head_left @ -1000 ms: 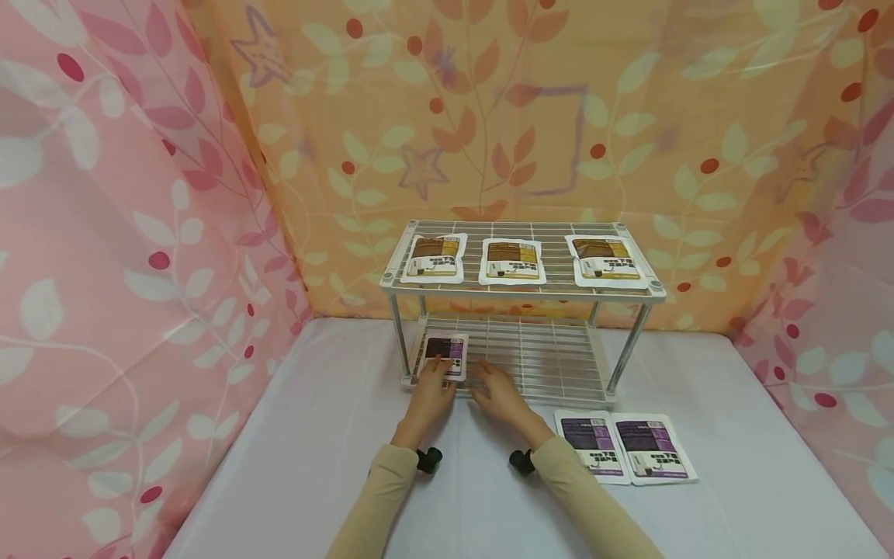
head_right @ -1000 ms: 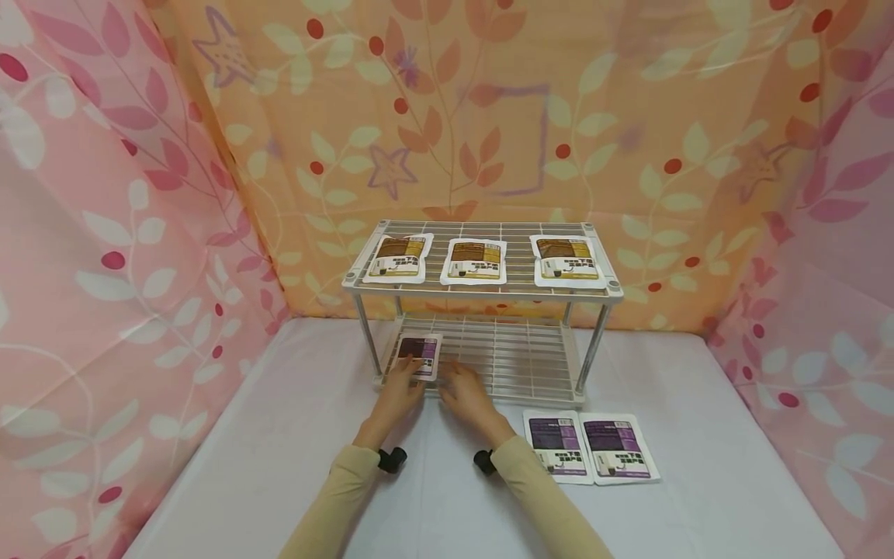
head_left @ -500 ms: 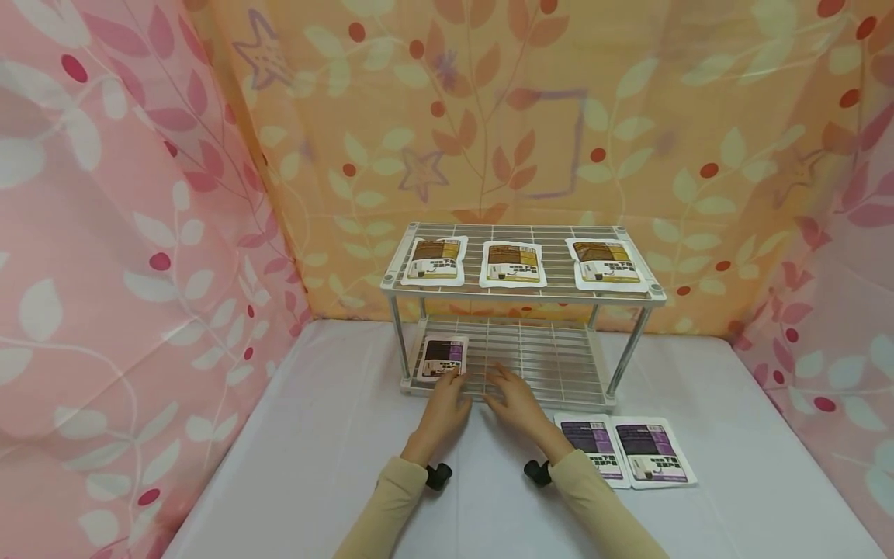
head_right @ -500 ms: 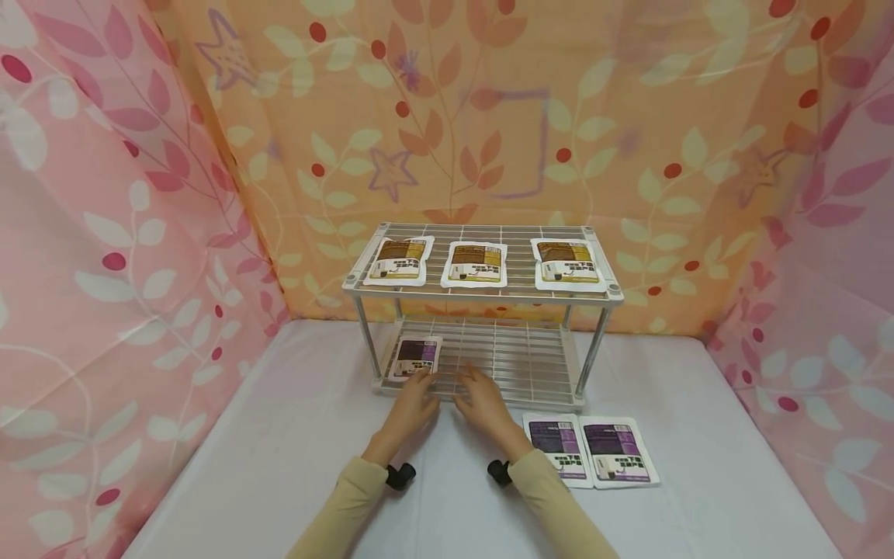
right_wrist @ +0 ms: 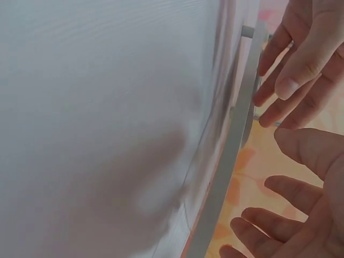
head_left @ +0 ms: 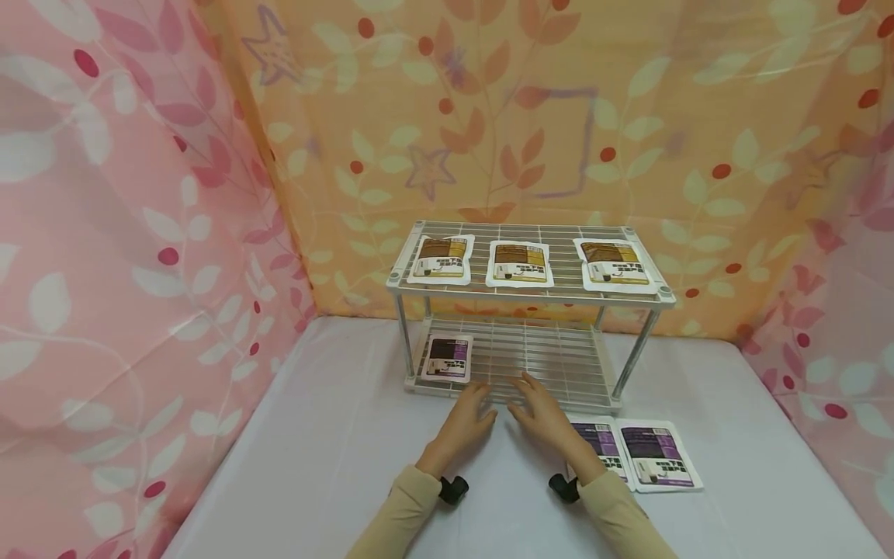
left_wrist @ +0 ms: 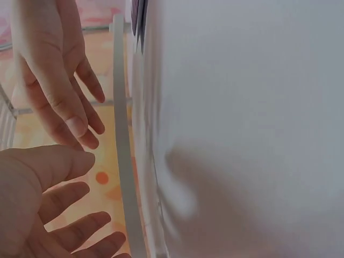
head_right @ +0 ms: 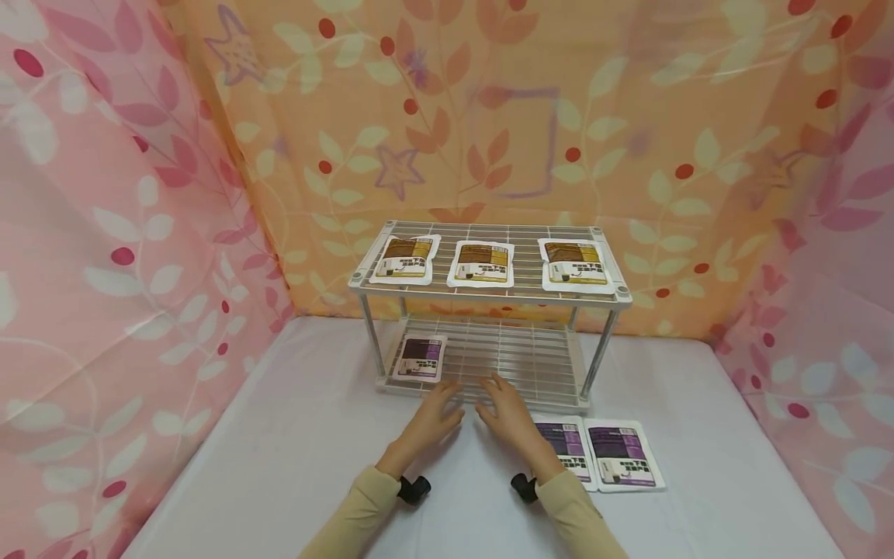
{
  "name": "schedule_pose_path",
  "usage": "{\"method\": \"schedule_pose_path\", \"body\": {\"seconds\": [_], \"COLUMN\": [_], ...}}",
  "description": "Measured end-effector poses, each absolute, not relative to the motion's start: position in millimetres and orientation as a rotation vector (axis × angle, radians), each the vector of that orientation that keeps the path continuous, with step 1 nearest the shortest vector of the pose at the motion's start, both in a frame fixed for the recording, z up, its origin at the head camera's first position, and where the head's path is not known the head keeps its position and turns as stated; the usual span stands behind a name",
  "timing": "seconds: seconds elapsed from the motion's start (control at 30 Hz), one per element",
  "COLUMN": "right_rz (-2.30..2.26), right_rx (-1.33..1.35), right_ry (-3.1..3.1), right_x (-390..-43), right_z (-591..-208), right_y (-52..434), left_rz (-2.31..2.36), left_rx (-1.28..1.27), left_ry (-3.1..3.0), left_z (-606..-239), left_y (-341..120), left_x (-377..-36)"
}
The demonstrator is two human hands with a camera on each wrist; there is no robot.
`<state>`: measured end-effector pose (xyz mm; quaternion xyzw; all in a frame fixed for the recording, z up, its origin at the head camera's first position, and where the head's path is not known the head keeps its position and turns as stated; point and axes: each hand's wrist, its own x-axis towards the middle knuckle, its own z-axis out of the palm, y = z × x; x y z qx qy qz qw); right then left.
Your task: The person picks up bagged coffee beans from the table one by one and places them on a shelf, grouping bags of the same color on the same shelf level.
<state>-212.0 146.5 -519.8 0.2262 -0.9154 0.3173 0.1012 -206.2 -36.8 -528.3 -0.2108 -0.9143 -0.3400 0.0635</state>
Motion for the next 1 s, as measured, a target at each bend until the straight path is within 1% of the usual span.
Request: {"method": "schedule_pose_path", "body": {"seconds": [0.5, 0.77, 1.0], "right_rz": [0.922, 0.909, 0.914], "right_rx": [0.619, 0.725, 0.711], "right_ry": [-2.636, -2.641, -2.705], "right_x": [-186.7, -179.4, -176.7], "right_z": [-522.3, -514.9, -512.6], "right_y": [184.8, 202.7, 221.3], "left_rz": [-1.024, -1.03, -1.084], "left_rx": [-0.769, -0.827, -0.844], "left_ry": [-2.77, -2.756, -2.783], "left_z": [-527.9, -529.2, -530.9], "left_y": [-7.4, 2.4, 12.8], "left_x": [-188.5, -180.8, -174.2]}}
